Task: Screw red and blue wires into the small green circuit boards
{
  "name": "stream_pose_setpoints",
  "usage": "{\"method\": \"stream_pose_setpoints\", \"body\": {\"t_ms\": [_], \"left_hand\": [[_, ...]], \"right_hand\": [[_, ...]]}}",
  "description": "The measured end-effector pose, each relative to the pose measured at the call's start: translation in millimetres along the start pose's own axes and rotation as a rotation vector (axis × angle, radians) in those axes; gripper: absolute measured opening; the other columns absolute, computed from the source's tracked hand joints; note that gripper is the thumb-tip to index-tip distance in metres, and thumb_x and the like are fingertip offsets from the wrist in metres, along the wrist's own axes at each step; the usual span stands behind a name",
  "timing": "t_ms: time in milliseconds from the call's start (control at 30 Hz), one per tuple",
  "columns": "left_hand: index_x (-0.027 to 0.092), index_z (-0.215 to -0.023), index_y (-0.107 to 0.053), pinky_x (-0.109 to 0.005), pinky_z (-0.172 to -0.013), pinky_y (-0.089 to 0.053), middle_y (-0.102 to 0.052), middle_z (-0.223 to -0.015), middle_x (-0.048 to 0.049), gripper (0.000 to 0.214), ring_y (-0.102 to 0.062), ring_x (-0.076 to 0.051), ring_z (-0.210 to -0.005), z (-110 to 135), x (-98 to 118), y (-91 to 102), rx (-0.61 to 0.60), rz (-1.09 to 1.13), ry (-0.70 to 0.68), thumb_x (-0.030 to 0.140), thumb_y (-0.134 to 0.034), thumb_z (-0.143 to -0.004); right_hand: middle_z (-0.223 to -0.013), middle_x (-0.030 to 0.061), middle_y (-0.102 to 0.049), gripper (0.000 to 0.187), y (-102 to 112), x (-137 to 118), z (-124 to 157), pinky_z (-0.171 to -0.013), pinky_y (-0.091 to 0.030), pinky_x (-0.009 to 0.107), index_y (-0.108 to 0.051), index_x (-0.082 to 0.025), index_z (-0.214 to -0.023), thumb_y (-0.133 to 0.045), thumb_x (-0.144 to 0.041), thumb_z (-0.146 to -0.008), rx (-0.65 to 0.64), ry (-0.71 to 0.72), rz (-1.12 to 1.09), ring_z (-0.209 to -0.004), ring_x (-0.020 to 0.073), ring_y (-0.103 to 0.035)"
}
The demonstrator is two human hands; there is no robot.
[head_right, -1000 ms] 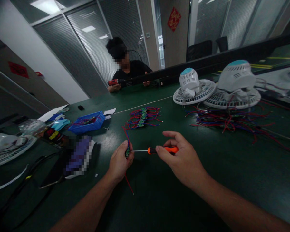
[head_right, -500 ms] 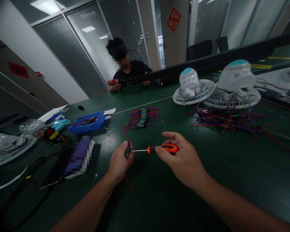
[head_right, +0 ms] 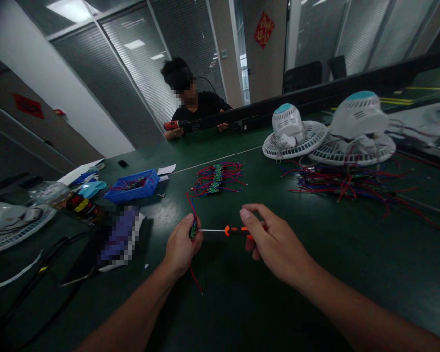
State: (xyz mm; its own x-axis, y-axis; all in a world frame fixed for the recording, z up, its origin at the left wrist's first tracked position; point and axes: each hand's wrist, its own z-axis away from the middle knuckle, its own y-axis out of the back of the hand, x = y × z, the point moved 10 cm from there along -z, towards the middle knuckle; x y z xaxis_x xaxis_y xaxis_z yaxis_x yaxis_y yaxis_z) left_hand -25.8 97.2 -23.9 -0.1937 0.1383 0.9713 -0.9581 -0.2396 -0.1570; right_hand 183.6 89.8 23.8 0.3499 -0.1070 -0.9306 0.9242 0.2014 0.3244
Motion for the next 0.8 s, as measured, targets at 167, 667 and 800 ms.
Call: {"method": "stream_pose_setpoints", "body": {"t_ms": [167,667,800], "left_hand": [[0.017,-0.069,-0.052,-0.016,-0.037,-0.025,-0.038,-0.047,0.0079,0.036,-0.032,-0.004,-0.036,0,1,-2.9,-0.022,0.004,-0.008,0.053,-0.056,-0.078],[0.018,-0.072,-0.053,-0.016,-0.035,-0.023,-0.038,-0.047,0.0084,0.033,-0.032,-0.004,-0.035,2,1,-3.7,-0.010,0.061,0.014,0.050,-0.061,-0.076],[0.017,-0.072,-0.053,-0.016,-0.034,-0.023,-0.038,-0.047,0.0085,0.034,-0.032,-0.004,-0.035,2,0,-1.9,-0.002,0.068,0.021,0.051,-0.061,-0.076]], "right_hand": [[-0.045,-0.0052,-0.050,0.048,3,-2,-2,-0.039,-0.034,0.024,-0.060,-0.019,-0.117,-0.040,-0.053,-0.088,0.029,0.033,0.121,-0.042,0.0134,-0.050],[-0.080,0.0039,-0.067,0.054,14,-11,1,-0.053,-0.042,0.029,-0.053,-0.018,-0.119,-0.060,-0.050,-0.077,0.173,0.109,0.054,-0.060,0.0169,-0.058],[-0.084,0.0053,-0.066,0.055,13,-10,1,-0.059,-0.045,0.031,-0.051,-0.017,-0.120,-0.060,-0.050,-0.077,0.162,0.121,0.024,-0.067,0.0185,-0.060]]}}
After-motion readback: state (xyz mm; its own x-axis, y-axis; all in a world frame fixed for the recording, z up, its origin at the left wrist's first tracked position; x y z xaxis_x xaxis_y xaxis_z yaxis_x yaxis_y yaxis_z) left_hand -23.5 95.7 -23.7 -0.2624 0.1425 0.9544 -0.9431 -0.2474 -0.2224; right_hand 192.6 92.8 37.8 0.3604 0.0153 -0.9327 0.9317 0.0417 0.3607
